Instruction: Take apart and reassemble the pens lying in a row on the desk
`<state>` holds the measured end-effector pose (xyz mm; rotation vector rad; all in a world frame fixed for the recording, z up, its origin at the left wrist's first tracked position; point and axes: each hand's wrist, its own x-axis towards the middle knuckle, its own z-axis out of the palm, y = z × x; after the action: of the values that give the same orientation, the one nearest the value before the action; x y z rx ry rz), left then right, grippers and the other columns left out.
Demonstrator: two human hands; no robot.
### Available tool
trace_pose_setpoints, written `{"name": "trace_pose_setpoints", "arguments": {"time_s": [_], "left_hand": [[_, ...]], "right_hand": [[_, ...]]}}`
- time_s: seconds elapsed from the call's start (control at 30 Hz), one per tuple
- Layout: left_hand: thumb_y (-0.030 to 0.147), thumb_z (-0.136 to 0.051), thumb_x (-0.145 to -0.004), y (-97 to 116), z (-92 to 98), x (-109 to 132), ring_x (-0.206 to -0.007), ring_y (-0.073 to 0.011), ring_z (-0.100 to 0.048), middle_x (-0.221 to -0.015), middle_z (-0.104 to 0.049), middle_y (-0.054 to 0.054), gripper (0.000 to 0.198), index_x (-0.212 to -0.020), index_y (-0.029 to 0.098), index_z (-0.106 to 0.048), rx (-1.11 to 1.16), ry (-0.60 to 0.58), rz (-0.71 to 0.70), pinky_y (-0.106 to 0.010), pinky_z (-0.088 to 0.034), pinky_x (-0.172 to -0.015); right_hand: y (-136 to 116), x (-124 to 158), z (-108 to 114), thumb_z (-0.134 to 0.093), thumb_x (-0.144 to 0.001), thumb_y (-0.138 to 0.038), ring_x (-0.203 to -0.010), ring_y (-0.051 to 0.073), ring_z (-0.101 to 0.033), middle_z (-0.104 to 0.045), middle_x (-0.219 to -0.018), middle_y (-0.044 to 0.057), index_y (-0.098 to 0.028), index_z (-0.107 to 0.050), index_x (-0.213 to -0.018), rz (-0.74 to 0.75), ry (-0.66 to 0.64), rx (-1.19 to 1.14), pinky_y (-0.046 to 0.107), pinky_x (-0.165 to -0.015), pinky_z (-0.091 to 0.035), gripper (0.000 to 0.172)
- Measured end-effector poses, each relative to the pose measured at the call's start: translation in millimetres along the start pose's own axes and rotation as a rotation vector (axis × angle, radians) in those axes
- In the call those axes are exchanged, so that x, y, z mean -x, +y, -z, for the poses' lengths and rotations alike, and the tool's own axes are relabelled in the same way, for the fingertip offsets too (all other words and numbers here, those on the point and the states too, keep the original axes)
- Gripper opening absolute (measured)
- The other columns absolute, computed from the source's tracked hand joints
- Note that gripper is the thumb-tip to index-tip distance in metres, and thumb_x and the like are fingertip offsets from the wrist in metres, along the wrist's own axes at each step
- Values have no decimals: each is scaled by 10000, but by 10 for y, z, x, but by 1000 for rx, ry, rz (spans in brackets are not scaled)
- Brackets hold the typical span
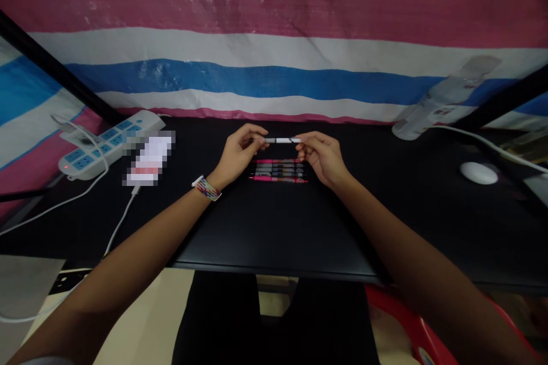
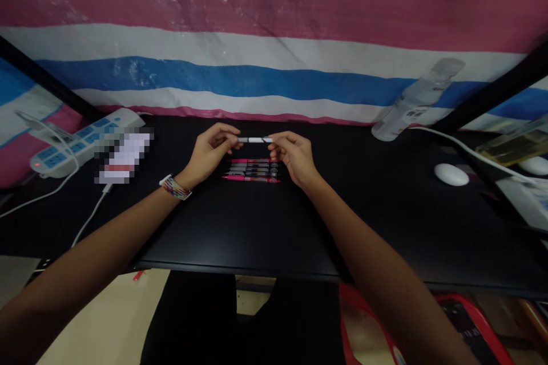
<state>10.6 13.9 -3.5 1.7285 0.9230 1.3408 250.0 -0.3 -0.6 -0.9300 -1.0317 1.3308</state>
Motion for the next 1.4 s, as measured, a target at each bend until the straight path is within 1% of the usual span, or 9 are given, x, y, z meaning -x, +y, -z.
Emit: {"name": "trace_pose_setpoints", "arguments": {"time_s": [0.13, 0.27, 0.47, 0.67, 0.8, 0.9, 1.1, 1.23, 1.4], "left_hand": [[147, -770, -906, 25, -10, 6, -926, -175, -777, -969, -806, -44, 205, -1100, 208, -743, -27, 20, -54, -318, -606, -881], [167, -773, -911, 30, 7, 12, -855, -174, -778, -933, -808, -40, 257, -1162, 215, -757, -18, -12, 11, -305, -613, -799], [343, -798, -977, 8, 7, 5, -754, -165, -745, -851, -827, -64, 149, -978, 202, -844, -33, 9, 80, -302, -614, -722], [202, -882, -851, 65, -4, 4, -957, -213, -777, -1005, -843, -65, 66, -901, 224, -847, -110, 50, -75, -375, -630, -901], [256, -849, -923, 55, -13, 16, -892, -193, -777, -941, -830, -50, 178, -1098, 226, -839, -70, 37, -9, -328, -613, -816], [333, -794, -990, 12, -19, 22, -812, -180, -766, -849, -819, -48, 154, -1065, 207, -840, -68, 19, 38, -296, -587, -731], [329, -872, -923, -12, -18, 30, -948, -212, -793, -1077, -872, -87, 167, -1034, 205, -862, -100, 31, -64, -347, -618, -879], [310, -871, -930, 19, -20, 40, -950, -215, -785, -1061, -867, -82, 136, -1030, 217, -870, -147, 34, -106, -359, -608, -895], [349, -835, -964, 31, -28, 29, -809, -172, -763, -874, -823, -50, 168, -1044, 201, -837, -21, 16, 5, -301, -606, -768]], "right_hand": [[-10, 1, -3, -819, -824, -324, -607, 130, -580, -681, -715, 14, -234, -821, -838, -9, 7, 20, 307, -590, -491, 91], [-24, 9, -13, -835, -842, -333, -622, 135, -593, -691, -739, 16, -238, -826, -859, 15, 3, 19, 319, -616, -519, 96], [9, -1, -8, -830, -855, -279, -636, 138, -617, -713, -741, 21, -246, -843, -845, 36, 14, -17, 322, -639, -545, 37], [7, -9, 11, -848, -849, -286, -604, 124, -604, -688, -711, 13, -234, -837, -821, 37, -7, -29, 311, -626, -544, 60], [-18, 2, -9, -821, -861, -277, -617, 132, -597, -691, -717, 15, -238, -837, -832, 31, 22, -10, 311, -619, -546, 51], [-16, 1, -9, -820, -855, -267, -625, 135, -606, -703, -721, 20, -232, -833, -831, 26, 32, -6, 311, -625, -551, 44], [5, -23, 33, -833, -839, -285, -575, 115, -588, -679, -699, 15, -207, -804, -817, 1, 14, -1, 284, -574, -502, 86], [-11, -21, 33, -792, -817, -265, -554, 113, -565, -667, -670, 17, -203, -797, -781, -4, 20, -2, 277, -557, -473, 72], [-60, 4, 4, -721, -819, -246, -521, 116, -500, -645, -627, 6, -204, -832, -912, -100, -63, -112, 268, -530, -439, 151]]}}
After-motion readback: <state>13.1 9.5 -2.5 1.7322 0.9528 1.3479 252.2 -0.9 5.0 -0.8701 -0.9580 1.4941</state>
